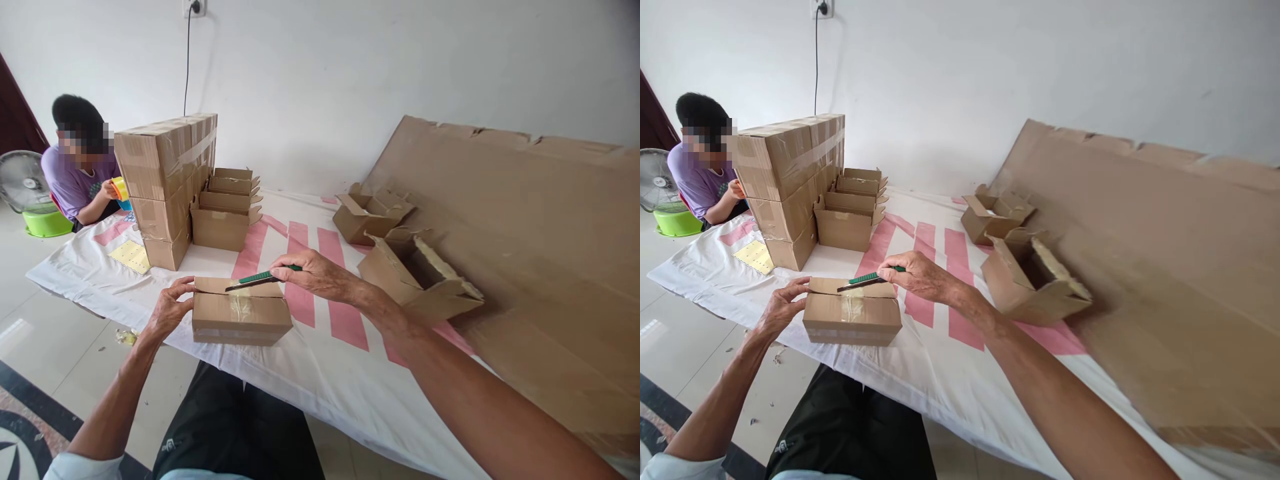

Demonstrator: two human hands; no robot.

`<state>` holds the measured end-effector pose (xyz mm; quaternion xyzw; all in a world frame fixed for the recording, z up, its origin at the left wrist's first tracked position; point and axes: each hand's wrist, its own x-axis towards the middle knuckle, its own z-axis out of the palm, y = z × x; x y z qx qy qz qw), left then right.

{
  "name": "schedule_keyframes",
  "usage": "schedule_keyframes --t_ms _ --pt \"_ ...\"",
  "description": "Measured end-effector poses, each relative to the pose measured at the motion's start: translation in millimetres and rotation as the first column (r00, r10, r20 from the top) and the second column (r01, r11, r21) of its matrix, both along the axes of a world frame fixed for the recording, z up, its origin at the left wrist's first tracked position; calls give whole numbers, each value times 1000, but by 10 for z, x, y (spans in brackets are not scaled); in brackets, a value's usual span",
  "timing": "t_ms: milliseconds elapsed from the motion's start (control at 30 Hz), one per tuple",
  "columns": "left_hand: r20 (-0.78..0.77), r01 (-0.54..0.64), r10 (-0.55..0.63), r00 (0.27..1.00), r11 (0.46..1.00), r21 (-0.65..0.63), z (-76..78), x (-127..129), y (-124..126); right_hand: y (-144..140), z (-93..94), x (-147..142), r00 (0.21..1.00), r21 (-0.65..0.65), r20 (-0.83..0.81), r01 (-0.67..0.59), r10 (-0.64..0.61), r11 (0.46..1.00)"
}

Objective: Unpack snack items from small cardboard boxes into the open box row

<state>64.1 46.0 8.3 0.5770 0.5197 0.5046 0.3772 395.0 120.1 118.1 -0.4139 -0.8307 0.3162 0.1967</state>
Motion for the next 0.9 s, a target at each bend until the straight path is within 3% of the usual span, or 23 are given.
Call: schedule_keyframes --t_ms 567,900 --pt "-32 -7 8 999 1000 12 -49 -31 -4 -9 140 -77 995 -6 71 -67 67 998" --pt "-120 -11 7 993 1000 -27 -94 -106 18 51 360 -259 963 17 257 -85 78 996"
